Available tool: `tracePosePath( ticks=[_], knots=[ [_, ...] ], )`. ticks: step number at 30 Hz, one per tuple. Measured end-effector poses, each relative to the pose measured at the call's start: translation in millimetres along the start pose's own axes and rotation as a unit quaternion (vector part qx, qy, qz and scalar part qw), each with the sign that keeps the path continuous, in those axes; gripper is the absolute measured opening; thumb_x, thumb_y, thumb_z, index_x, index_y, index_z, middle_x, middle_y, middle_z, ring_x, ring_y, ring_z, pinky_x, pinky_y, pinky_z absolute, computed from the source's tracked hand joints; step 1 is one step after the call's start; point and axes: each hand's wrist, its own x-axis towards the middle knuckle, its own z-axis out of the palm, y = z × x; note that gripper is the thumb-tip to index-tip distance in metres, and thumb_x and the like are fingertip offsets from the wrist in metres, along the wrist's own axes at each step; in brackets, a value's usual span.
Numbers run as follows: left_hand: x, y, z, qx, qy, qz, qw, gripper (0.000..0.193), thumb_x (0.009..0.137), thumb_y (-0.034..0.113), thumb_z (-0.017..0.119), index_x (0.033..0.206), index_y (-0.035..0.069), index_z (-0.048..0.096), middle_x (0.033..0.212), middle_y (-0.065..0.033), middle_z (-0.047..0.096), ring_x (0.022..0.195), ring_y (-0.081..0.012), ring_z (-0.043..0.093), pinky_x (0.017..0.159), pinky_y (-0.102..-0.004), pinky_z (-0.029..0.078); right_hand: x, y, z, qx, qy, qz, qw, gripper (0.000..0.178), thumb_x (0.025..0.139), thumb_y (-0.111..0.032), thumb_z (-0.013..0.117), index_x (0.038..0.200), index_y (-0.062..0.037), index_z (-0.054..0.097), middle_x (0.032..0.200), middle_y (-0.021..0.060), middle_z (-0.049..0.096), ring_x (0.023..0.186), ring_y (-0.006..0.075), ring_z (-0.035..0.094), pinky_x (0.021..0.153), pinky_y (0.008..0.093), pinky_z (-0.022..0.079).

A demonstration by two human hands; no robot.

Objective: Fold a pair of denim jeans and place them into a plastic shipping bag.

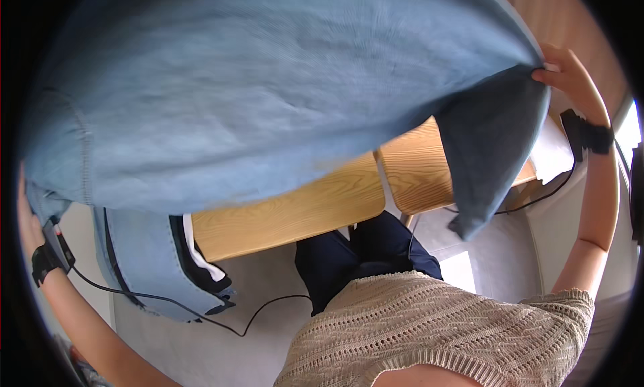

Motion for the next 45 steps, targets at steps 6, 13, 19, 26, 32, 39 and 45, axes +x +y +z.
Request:
tracePosePath(
  ticks=[6, 13, 19, 26, 32, 39, 45],
  knots=[
    [26, -111, 120, -0.101, -0.123, -0.162, 0.974, 0.099, 0.066, 0.054, 0.073, 0.131, -0.011, 0.035, 0.133, -0.0217, 0.042, 0.124, -0.0262, 0.041, 0.103, -0.038, 0.031, 50, 61, 42, -0.235, -0.175, 0.006, 0.956, 0.026, 0.073, -0.005, 0.067, 0.098, -0.0005, 0.065, 0.1, 0.0168, 0.063, 0.093, 0.0305, 0.06, 0.083, 0.0362, 0.048],
    [-33, -244, 170, 0.076, -0.059, -0.259, 0.961, 0.106, 0.068, 0.048, 0.074, 0.137, -0.012, 0.019, 0.14, -0.0234, 0.033, 0.129, -0.0306, 0.033, 0.106, -0.0388, 0.024, 88, 122, 218, -0.037, -0.111, -0.117, 0.986, 0.025, 0.079, -0.007, 0.059, 0.103, -0.0096, 0.064, 0.1, 0.0132, 0.064, 0.094, 0.0302, 0.06, 0.083, 0.0376, 0.047],
    [-61, -344, 157, 0.224, -0.132, -0.228, 0.938, 0.066, 0.08, 0.022, 0.066, 0.13, -0.009, 0.037, 0.134, -0.0214, 0.042, 0.122, -0.0313, 0.041, 0.102, -0.0367, 0.031, 49, 194, 218, -0.034, -0.169, 0.101, 0.98, 0.035, 0.077, -0.028, 0.064, 0.102, -0.0043, 0.064, 0.098, 0.0165, 0.065, 0.089, 0.0316, 0.061, 0.08, 0.0366, 0.048],
    [-46, -376, 162, 0.344, -0.198, -0.174, 0.901, 0.061, 0.088, 0.024, 0.055, 0.132, -0.01, 0.031, 0.134, -0.0228, 0.041, 0.124, -0.0348, 0.04, 0.101, -0.0378, 0.032, -46, 248, 223, -0.058, -0.217, 0.443, 0.868, 0.05, 0.076, -0.045, 0.066, 0.084, 0.0038, 0.065, 0.072, 0.0144, 0.064, 0.067, 0.0231, 0.061, 0.06, 0.0352, 0.048],
    [-41, -364, 163, 0.508, -0.202, -0.164, 0.821, 0.057, 0.089, 0.027, 0.053, 0.13, -0.009, 0.035, 0.132, -0.0264, 0.042, 0.121, -0.04, 0.041, 0.101, -0.0406, 0.033, -62, 233, 256, 0.084, -0.017, 0.456, 0.886, 0.052, 0.072, -0.038, 0.072, 0.092, 0.0092, 0.063, 0.078, 0.0163, 0.066, 0.07, 0.0236, 0.063, 0.064, 0.0338, 0.048],
    [-44, -359, 190, 0.552, -0.174, -0.112, 0.808, 0.045, 0.087, 0.019, 0.054, 0.12, -0.009, 0.044, 0.123, -0.028, 0.049, 0.113, -0.0424, 0.047, 0.096, -0.0433, 0.037, -40, 269, 235, 0.002, -0.075, 0.483, 0.872, 0.055, 0.068, -0.028, 0.077, 0.11, 0.0022, 0.059, 0.099, 0.018, 0.064, 0.091, 0.0261, 0.061, 0.081, 0.0324, 0.048],
    [-42, -384, 163, 0.564, -0.097, -0.049, 0.818, 0.028, 0.083, 0.012, 0.052, 0.103, -0.007, 0.054, 0.104, -0.0285, 0.057, 0.097, -0.0446, 0.054, 0.084, -0.047, 0.044, -25, 282, 256, 0.006, -0.029, 0.359, 0.933, 0.039, 0.067, -0.024, 0.075, 0.097, -0.0021, 0.064, 0.092, 0.0158, 0.066, 0.087, 0.0283, 0.063, 0.077, 0.036, 0.049]
  ],
)
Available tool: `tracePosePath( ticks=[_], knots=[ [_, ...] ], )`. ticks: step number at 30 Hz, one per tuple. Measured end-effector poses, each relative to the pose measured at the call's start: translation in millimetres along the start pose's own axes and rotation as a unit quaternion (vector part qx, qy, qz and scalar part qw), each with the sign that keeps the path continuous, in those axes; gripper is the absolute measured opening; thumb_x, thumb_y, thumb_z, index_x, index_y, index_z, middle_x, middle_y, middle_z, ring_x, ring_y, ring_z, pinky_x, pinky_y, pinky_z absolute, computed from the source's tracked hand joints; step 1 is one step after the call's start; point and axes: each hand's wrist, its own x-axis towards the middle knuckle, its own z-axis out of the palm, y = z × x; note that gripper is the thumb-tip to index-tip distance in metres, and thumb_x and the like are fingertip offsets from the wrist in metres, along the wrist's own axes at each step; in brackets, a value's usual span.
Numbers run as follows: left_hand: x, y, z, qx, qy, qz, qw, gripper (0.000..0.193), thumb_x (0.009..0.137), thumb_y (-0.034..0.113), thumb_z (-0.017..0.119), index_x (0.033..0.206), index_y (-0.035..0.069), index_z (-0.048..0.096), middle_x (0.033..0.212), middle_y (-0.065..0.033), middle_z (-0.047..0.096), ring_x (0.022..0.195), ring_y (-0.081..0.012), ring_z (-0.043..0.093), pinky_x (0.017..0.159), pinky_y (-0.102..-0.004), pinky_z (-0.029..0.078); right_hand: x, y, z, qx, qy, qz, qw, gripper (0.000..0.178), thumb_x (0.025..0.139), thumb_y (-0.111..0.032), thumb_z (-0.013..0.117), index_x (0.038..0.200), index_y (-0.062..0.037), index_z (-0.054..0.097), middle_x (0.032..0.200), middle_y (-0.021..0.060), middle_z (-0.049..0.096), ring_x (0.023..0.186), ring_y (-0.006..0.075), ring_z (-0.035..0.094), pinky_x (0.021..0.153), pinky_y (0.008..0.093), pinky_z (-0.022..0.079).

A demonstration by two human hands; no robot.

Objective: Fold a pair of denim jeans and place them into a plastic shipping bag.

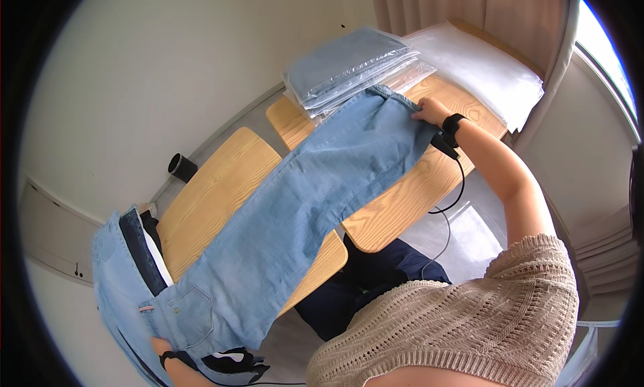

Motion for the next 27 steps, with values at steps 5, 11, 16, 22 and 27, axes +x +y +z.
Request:
tracePosePath(
  ticks=[5, 11, 16, 22, 27],
  knots=[
    [-36, 90, -45, -0.005, -0.053, -0.03, 0.998, 0.034, 0.086, 0.012, 0.051, 0.114, -0.007, 0.05, 0.115, -0.0294, 0.052, 0.107, -0.0424, 0.05, 0.092, -0.0444, 0.04, -36, 13, -22, 0.044, -0.039, 0.04, 0.997, 0.044, 0.071, -0.017, 0.073, 0.108, 0.0016, 0.057, 0.097, 0.019, 0.063, 0.089, 0.0266, 0.061, 0.078, 0.0336, 0.047],
    [-39, 68, -50, -0.06, -0.055, 0.019, 0.997, 0.041, 0.092, 0.015, 0.046, 0.124, -0.01, 0.042, 0.124, -0.0294, 0.047, 0.115, -0.0418, 0.046, 0.097, -0.0411, 0.036, -69, 44, -86, 0.171, 0.026, 0.022, 0.985, 0.042, 0.075, -0.013, 0.071, 0.112, 0.0007, 0.054, 0.096, 0.0136, 0.061, 0.091, 0.021, 0.056, 0.08, 0.0307, 0.046],
    [-16, 58, -27, -0.181, -0.074, 0.069, 0.978, 0.054, 0.09, 0.027, 0.054, 0.127, -0.011, 0.04, 0.131, -0.0261, 0.043, 0.123, -0.0371, 0.04, 0.103, -0.0384, 0.03, -75, 91, -130, 0.203, 0.029, 0.058, 0.977, 0.027, 0.078, -0.009, 0.066, 0.101, 0.0014, 0.056, 0.083, 0.004, 0.058, 0.077, 0.0119, 0.053, 0.069, 0.0257, 0.044],
    [-3, 85, -29, -0.243, 0.01, 0.134, 0.961, 0.055, 0.089, 0.027, 0.057, 0.131, -0.003, 0.039, 0.13, -0.0225, 0.045, 0.122, -0.0327, 0.042, 0.103, -0.0387, 0.031, -72, 124, -110, -0.033, -0.032, 0.038, 0.998, 0.032, 0.073, -0.014, 0.071, 0.101, -0.0027, 0.064, 0.097, 0.0109, 0.063, 0.091, 0.0205, 0.058, 0.084, 0.0312, 0.044],
    [-15, 227, -132, -0.402, -0.137, 0.278, 0.862, 0.036, 0.093, 0.022, 0.051, 0.121, 0.001, 0.05, 0.114, -0.0099, 0.056, 0.095, -0.0172, 0.051, 0.088, -0.0292, 0.039, -48, 128, -145, 0.059, -0.023, -0.002, 0.998, 0.023, 0.076, -0.019, 0.066, 0.093, -0.0034, 0.067, 0.085, 0.0076, 0.066, 0.077, 0.0176, 0.061, 0.071, 0.03, 0.049]
  ],
)
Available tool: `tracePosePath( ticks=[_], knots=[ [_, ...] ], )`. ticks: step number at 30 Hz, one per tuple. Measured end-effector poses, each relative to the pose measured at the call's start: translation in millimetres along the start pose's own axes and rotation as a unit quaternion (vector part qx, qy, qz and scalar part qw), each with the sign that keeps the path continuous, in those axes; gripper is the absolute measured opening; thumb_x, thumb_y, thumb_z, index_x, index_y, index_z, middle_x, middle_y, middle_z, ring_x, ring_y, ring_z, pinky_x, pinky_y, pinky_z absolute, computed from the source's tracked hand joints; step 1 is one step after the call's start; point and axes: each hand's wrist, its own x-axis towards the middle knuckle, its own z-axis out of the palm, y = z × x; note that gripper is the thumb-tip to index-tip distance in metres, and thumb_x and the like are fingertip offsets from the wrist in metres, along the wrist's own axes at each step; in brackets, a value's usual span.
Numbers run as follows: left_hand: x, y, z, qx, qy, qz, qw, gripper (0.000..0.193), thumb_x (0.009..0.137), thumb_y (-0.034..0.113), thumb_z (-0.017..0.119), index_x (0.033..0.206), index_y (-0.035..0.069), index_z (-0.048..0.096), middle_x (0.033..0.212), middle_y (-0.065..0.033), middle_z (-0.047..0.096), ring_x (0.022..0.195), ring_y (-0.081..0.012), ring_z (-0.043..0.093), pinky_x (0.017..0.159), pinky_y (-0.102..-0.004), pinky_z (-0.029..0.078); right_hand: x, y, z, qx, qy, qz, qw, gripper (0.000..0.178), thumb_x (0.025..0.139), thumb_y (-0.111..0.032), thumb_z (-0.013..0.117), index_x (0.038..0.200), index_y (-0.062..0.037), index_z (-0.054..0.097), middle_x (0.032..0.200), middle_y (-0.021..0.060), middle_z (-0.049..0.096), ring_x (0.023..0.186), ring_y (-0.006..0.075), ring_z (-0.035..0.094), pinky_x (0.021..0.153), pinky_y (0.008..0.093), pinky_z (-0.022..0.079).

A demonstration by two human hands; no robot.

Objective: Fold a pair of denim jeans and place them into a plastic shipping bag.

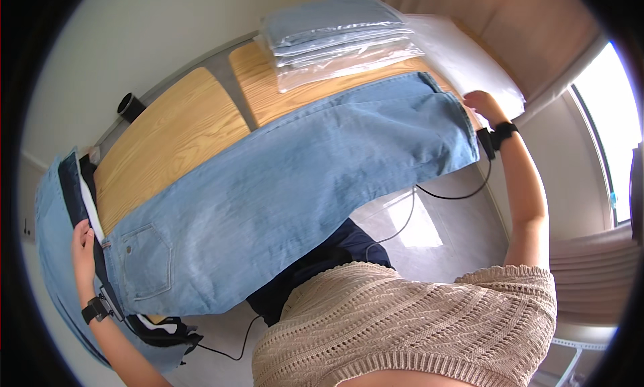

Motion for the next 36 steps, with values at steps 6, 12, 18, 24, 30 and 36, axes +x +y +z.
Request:
tracePosePath(
  ticks=[6, 12, 18, 24, 30, 36],
  knots=[
    [16, 153, 84, -0.022, -0.112, 0.097, 0.989, 0.023, 0.089, 0.009, 0.052, 0.109, -0.001, 0.055, 0.103, -0.0115, 0.059, 0.093, -0.0192, 0.056, 0.082, -0.0297, 0.044, 51, -15, 30, -0.126, -0.097, -0.05, 0.986, 0.039, 0.07, -0.013, 0.067, 0.109, -0.0094, 0.063, 0.11, 0.0113, 0.062, 0.102, 0.0243, 0.057, 0.088, 0.0333, 0.045],
    [33, 151, 184, 0.026, -0.177, 0.17, 0.969, 0.023, 0.083, 0.004, 0.057, 0.105, 0.0, 0.056, 0.102, -0.0153, 0.059, 0.096, -0.0287, 0.056, 0.085, -0.0348, 0.045, 48, -34, 43, -0.261, -0.127, -0.038, 0.956, 0.044, 0.066, -0.015, 0.071, 0.109, -0.0078, 0.063, 0.103, 0.0127, 0.063, 0.097, 0.0281, 0.058, 0.086, 0.0354, 0.046],
    [36, 149, 204, 0.017, -0.151, 0.118, 0.981, 0.028, 0.074, -0.002, 0.065, 0.099, 0.003, 0.054, 0.092, -0.0104, 0.051, 0.087, -0.0251, 0.052, 0.08, -0.0331, 0.043, 30, -65, 10, -0.226, -0.104, -0.038, 0.968, 0.041, 0.067, -0.02, 0.073, 0.104, -0.0048, 0.06, 0.098, 0.0145, 0.063, 0.092, 0.0265, 0.058, 0.082, 0.0337, 0.045],
    [33, 157, 198, 0.036, -0.139, 0.117, 0.983, 0.031, 0.072, -0.003, 0.065, 0.099, 0.006, 0.052, 0.079, -0.0065, 0.044, 0.075, -0.0216, 0.046, 0.073, -0.0305, 0.042, 26, -101, -55, 0.058, -0.086, -0.046, 0.994, 0.023, 0.073, -0.005, 0.069, 0.093, -0.0064, 0.057, 0.085, -0.0012, 0.053, 0.081, 0.0097, 0.049, 0.075, 0.0218, 0.04],
    [34, 124, 191, -0.07, -0.088, 0.038, 0.993, 0.024, 0.075, -0.002, 0.064, 0.095, 0.004, 0.051, 0.071, -0.002, 0.042, 0.069, -0.0153, 0.043, 0.067, -0.0275, 0.04, 77, -96, -11, 0.156, -0.05, -0.025, 0.986, 0.029, 0.078, -0.014, 0.068, 0.105, -0.0091, 0.059, 0.091, 0.0011, 0.055, 0.079, 0.0108, 0.051, 0.073, 0.0204, 0.042],
    [38, 99, 200, 0.012, -0.103, 0.047, 0.994, 0.019, 0.081, 0.007, 0.063, 0.095, 0.002, 0.052, 0.08, -0.0065, 0.055, 0.074, -0.0184, 0.051, 0.069, -0.03, 0.043, 97, -49, 45, -0.008, -0.19, 0.144, 0.971, 0.041, 0.082, -0.038, 0.061, 0.104, -0.0031, 0.062, 0.091, 0.0051, 0.06, 0.077, 0.0165, 0.054, 0.072, 0.0278, 0.047]
  ],
)
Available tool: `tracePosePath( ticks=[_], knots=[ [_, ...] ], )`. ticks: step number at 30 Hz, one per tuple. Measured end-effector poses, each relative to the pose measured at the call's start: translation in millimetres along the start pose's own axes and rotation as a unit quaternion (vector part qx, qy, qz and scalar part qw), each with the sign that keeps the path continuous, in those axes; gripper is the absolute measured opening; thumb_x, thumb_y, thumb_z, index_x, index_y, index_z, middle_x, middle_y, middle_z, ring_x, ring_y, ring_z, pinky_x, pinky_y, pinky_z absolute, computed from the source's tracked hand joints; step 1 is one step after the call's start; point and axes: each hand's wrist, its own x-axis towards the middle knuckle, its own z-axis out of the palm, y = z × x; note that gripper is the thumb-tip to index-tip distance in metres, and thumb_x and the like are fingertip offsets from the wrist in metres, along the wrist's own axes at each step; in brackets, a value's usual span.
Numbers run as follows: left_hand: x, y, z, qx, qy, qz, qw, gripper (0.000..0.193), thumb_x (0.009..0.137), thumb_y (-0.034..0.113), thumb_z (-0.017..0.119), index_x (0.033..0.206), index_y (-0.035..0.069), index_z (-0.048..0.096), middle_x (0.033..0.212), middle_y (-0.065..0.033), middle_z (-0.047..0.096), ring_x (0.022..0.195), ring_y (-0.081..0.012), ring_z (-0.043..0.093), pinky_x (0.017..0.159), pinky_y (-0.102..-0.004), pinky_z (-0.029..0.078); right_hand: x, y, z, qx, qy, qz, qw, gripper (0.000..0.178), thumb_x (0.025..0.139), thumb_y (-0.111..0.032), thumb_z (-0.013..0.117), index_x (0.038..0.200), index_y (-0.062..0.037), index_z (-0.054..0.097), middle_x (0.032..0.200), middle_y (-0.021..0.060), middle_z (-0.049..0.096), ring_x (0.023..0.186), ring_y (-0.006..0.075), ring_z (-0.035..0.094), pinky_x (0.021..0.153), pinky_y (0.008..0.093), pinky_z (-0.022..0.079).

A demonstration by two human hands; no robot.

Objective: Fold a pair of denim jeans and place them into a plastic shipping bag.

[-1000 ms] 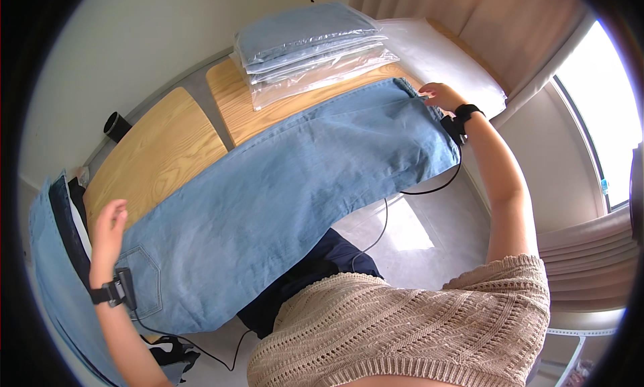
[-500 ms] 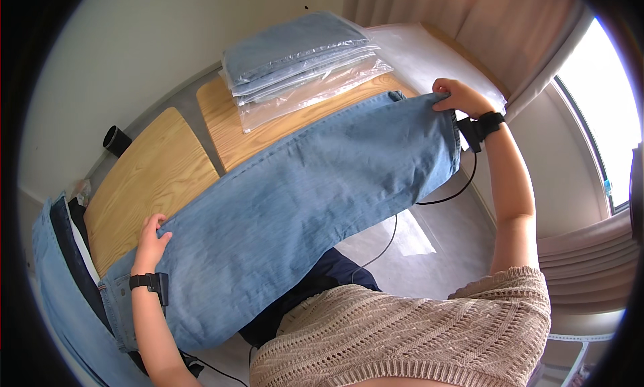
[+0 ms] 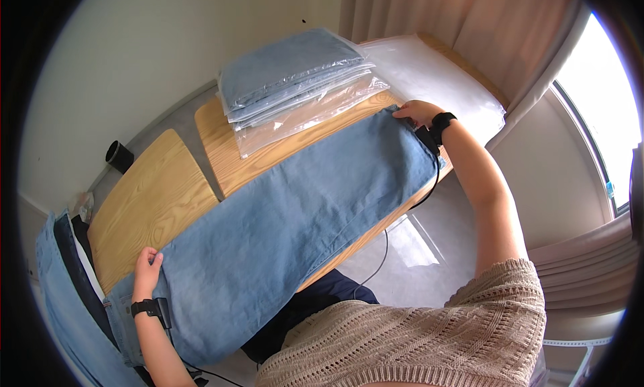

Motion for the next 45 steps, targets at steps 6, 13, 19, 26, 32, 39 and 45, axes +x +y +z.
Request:
tracePosePath(
  ticks=[6, 13, 19, 26, 32, 39, 45],
  knots=[
    [1, -6, -12, 0.042, -0.053, -0.015, 0.998, 0.021, 0.084, 0.017, 0.06, 0.087, -0.003, 0.052, 0.081, -0.0168, 0.055, 0.076, -0.0293, 0.052, 0.071, -0.0369, 0.043, -16, 12, -3, -0.068, -0.032, -0.005, 0.997, 0.035, 0.086, -0.035, 0.056, 0.105, -0.0059, 0.061, 0.083, 0.0016, 0.056, 0.07, 0.0128, 0.048, 0.065, 0.0277, 0.045],
    [12, 19, -9, 0.062, -0.02, -0.024, 0.998, 0.024, 0.085, 0.019, 0.058, 0.09, -0.004, 0.052, 0.085, -0.0215, 0.057, 0.079, -0.0367, 0.054, 0.072, -0.04, 0.042, 2, 35, 3, -0.098, 0.038, -0.016, 0.994, 0.034, 0.089, -0.035, 0.052, 0.105, -0.0054, 0.057, 0.072, 0.0059, 0.054, 0.058, 0.0176, 0.05, 0.052, 0.0335, 0.041],
    [14, -14, -1, 0.148, -0.07, -0.054, 0.985, 0.032, 0.088, 0.023, 0.055, 0.104, -0.005, 0.054, 0.102, -0.0244, 0.058, 0.097, -0.0392, 0.054, 0.082, -0.0418, 0.042, -30, 11, -4, -0.098, -0.029, 0.011, 0.995, 0.048, 0.083, -0.043, 0.058, 0.107, -0.0015, 0.057, 0.087, 0.0075, 0.059, 0.076, 0.0169, 0.053, 0.063, 0.03, 0.046],
    [28, -18, 8, 0.138, -0.085, -0.027, 0.986, 0.034, 0.091, 0.025, 0.05, 0.104, -0.007, 0.053, 0.103, -0.0261, 0.057, 0.098, -0.041, 0.052, 0.084, -0.0422, 0.041, -71, 49, 1, -0.137, 0.01, 0.043, 0.99, 0.043, 0.078, -0.037, 0.065, 0.098, 0.0009, 0.062, 0.08, 0.0081, 0.06, 0.07, 0.0179, 0.054, 0.065, 0.03, 0.044],
    [30, -38, 9, 0.165, -0.079, -0.007, 0.983, 0.032, 0.092, 0.025, 0.047, 0.094, -0.006, 0.051, 0.097, -0.0268, 0.055, 0.092, -0.0425, 0.05, 0.08, -0.0436, 0.04, -85, 67, 7, -0.06, 0.07, 0.01, 0.996, 0.035, 0.075, -0.028, 0.069, 0.092, 0.0013, 0.061, 0.075, 0.0084, 0.061, 0.069, 0.0191, 0.056, 0.064, 0.0309, 0.045],
    [28, -31, 12, 0.195, -0.074, -0.015, 0.978, 0.033, 0.092, 0.028, 0.047, 0.094, -0.004, 0.052, 0.098, -0.0257, 0.055, 0.095, -0.0425, 0.049, 0.082, -0.0459, 0.039, -97, 84, 39, -0.143, 0.2, 0.043, 0.968, 0.05, 0.075, -0.035, 0.07, 0.101, 0.004, 0.054, 0.089, 0.0192, 0.062, 0.082, 0.0288, 0.06, 0.071, 0.0363, 0.048],
    [29, -28, 10, 0.186, -0.086, -0.045, 0.978, 0.034, 0.091, 0.029, 0.047, 0.095, -0.004, 0.053, 0.099, -0.024, 0.056, 0.096, -0.0409, 0.05, 0.082, -0.0445, 0.04, -110, 63, 55, -0.119, 0.251, -0.001, 0.961, 0.056, 0.074, -0.032, 0.072, 0.111, 0.0028, 0.049, 0.092, 0.0206, 0.062, 0.087, 0.0322, 0.061, 0.076, 0.0375, 0.047]
  ],
)
